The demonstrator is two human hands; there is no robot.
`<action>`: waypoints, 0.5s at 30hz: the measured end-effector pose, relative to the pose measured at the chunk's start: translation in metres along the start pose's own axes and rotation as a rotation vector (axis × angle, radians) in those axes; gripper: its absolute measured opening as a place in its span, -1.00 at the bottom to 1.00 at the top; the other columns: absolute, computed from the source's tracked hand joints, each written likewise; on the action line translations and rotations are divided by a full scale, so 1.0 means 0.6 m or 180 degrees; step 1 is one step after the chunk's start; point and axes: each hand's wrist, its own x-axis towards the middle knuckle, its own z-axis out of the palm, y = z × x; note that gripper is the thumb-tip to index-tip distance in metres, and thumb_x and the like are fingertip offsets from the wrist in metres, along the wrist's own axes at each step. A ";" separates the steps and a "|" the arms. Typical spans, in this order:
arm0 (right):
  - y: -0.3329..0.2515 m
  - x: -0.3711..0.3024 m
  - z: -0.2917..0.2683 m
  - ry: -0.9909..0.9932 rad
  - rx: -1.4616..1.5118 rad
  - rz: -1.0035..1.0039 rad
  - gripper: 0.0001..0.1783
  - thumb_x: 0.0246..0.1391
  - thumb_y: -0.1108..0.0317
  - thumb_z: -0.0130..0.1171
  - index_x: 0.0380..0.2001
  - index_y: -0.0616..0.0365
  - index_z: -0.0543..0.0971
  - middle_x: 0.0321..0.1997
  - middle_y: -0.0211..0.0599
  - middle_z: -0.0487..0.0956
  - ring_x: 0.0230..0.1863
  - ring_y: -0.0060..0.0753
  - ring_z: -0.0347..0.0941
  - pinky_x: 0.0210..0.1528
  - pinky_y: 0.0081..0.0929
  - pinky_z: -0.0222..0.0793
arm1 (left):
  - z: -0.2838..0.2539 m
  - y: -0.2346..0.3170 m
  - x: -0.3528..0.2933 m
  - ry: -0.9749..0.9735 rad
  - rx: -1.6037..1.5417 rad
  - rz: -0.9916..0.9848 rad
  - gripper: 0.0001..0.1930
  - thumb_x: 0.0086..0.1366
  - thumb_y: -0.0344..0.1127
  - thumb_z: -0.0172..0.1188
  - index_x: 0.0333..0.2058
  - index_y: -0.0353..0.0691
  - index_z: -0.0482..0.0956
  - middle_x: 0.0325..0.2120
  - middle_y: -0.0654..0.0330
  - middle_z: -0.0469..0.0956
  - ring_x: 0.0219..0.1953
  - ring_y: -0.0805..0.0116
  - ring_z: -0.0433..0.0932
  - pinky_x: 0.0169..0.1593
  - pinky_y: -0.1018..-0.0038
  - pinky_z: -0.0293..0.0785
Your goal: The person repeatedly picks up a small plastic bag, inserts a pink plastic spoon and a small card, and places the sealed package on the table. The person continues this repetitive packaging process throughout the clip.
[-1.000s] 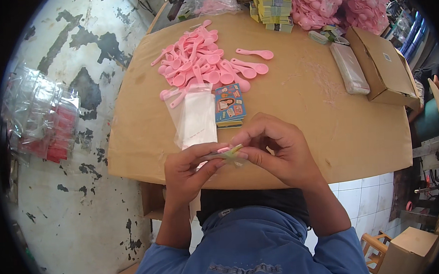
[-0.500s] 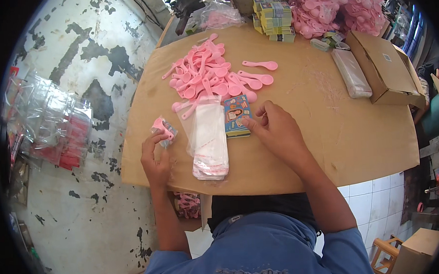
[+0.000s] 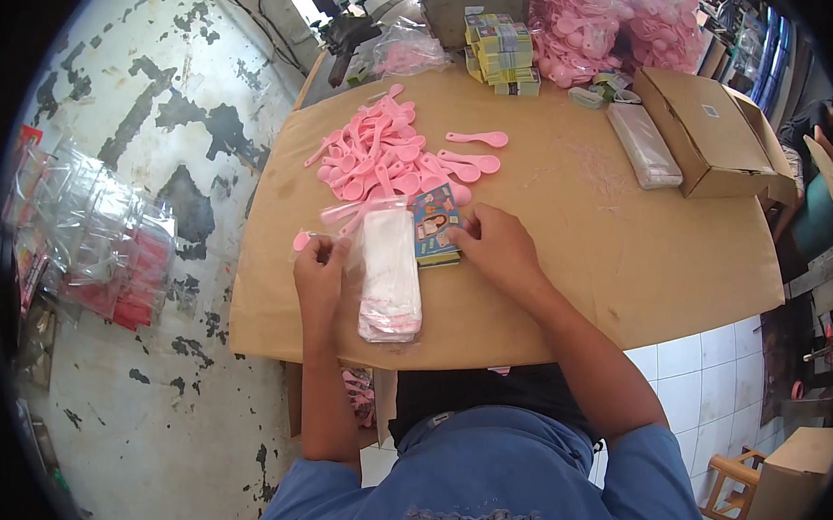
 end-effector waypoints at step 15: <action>-0.041 -0.090 -0.014 -0.0087 0.2080 -0.0021 -0.83 0.33 0.35 0.17 -0.20 0.25 0.61 -0.46 -0.51 0.55 -0.48 -0.75 0.42 -0.40 -0.67 0.35 | 0.025 0.080 -0.059 -0.0171 -0.3943 -0.0638 -0.58 0.47 -0.37 0.16 0.23 -0.30 0.36 0.01 -0.10 0.62 -0.06 0.22 0.70 -0.03 0.40 0.69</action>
